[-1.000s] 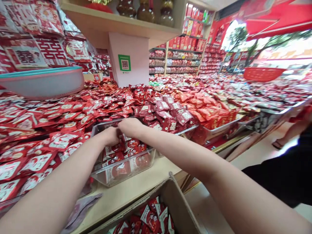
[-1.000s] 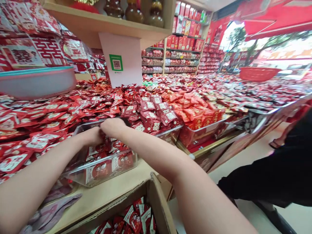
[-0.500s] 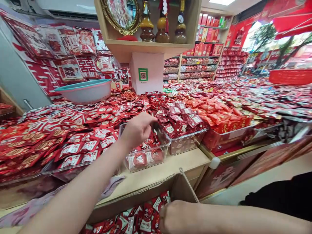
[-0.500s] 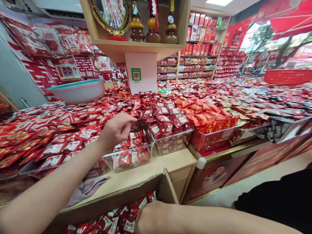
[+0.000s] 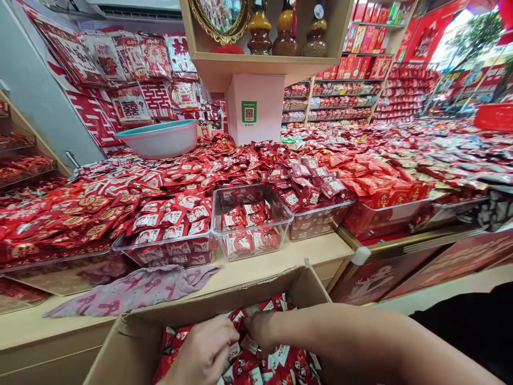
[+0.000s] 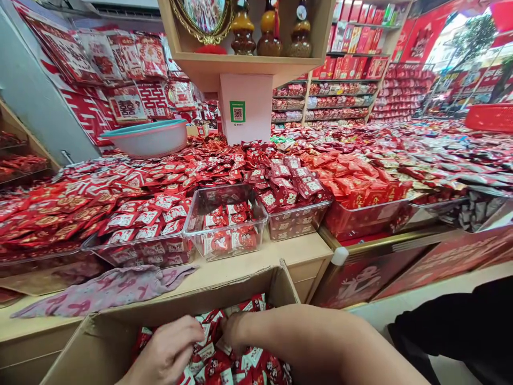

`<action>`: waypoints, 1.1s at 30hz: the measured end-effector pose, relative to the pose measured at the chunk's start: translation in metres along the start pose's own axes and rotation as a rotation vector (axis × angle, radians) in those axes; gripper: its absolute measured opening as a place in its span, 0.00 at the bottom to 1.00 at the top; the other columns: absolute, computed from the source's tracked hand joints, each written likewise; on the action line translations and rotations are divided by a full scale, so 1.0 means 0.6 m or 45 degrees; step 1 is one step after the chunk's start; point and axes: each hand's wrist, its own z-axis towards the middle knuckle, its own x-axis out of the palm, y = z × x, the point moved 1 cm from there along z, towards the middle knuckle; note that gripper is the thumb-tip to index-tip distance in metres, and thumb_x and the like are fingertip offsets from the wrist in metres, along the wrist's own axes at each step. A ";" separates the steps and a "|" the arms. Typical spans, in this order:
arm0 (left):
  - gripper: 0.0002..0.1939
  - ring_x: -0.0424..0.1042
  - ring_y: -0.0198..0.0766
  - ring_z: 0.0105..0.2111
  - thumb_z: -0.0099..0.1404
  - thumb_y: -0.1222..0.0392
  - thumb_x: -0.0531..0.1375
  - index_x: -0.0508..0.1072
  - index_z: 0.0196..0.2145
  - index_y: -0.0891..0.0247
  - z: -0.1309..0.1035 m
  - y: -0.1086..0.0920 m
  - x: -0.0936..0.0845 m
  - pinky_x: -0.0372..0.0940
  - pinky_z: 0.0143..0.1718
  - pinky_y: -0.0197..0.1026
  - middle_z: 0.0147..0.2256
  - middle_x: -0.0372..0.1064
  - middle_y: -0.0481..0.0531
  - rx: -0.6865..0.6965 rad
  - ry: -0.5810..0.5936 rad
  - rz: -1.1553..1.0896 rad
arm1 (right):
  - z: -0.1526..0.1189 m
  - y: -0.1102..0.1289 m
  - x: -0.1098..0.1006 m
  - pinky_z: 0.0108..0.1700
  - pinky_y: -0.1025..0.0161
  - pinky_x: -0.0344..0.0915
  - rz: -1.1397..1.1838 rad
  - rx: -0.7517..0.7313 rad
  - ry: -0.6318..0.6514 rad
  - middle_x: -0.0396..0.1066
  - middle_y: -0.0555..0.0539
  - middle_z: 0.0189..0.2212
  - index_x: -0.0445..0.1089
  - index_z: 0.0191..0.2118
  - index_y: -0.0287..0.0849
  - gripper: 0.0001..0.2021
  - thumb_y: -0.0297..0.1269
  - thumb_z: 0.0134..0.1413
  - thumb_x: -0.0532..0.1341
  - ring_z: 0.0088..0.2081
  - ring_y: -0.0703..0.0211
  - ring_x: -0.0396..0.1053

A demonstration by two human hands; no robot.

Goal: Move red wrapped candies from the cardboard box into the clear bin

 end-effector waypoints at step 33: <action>0.16 0.59 0.28 0.23 0.49 0.57 0.61 0.67 0.37 0.61 0.046 -0.044 -0.039 0.57 0.24 0.30 0.24 0.58 0.42 -0.951 -0.624 -1.026 | -0.110 0.039 -0.133 0.18 0.71 0.51 1.614 0.088 -0.734 0.54 0.55 0.17 0.54 0.26 0.41 0.18 0.53 0.51 0.45 0.17 0.70 0.52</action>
